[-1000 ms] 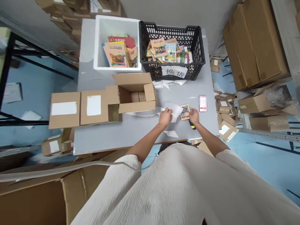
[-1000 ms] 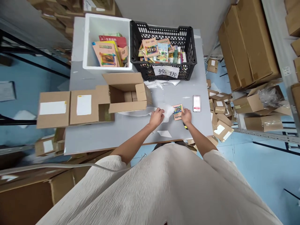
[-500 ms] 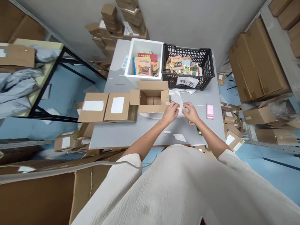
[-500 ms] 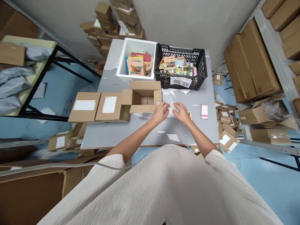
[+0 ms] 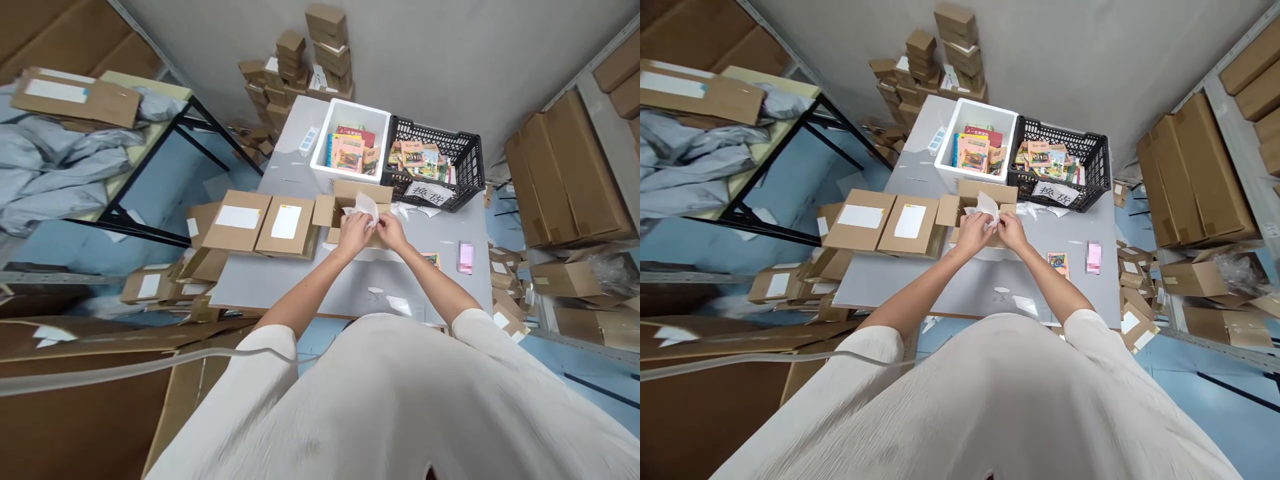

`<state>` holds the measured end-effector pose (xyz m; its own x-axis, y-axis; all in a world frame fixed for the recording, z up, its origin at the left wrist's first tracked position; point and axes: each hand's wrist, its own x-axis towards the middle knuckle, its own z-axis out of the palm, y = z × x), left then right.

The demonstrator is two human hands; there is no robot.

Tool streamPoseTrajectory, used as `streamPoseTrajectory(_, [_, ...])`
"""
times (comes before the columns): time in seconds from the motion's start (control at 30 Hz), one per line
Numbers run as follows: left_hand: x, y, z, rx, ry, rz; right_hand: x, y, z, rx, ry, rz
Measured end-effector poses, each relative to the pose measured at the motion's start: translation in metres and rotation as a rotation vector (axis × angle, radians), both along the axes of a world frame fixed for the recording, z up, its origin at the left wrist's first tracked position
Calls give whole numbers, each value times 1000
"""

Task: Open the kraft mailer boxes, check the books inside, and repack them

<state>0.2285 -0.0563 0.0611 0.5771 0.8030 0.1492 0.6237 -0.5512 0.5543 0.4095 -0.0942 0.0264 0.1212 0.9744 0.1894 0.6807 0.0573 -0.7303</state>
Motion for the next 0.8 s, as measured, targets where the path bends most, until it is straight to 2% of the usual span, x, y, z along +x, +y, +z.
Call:
streamPoseTrajectory(0.1, [-8,16,-13,-82,77,50,-11,8,-15,-60,40,25])
streamPoseTrajectory(0.23, [-9,34,-28,-176,132,104,-10,-2,-29,-83,62,17])
streamPoseTrajectory(0.4, [-2,52,-44,-262,241,141,2,-20,-33,-85,-7,-31])
streamPoseTrajectory(0.5, [0,58,-51,-222,267,148,10,-28,-32,-109,-17,-49])
streamPoseTrajectory(0.63, [0,58,-49,-76,64,150,21,-41,-31,-130,7,-106])
streamPoseTrajectory(0.8, [12,45,-30,-45,-25,73,38,-62,-30,-152,62,-176])
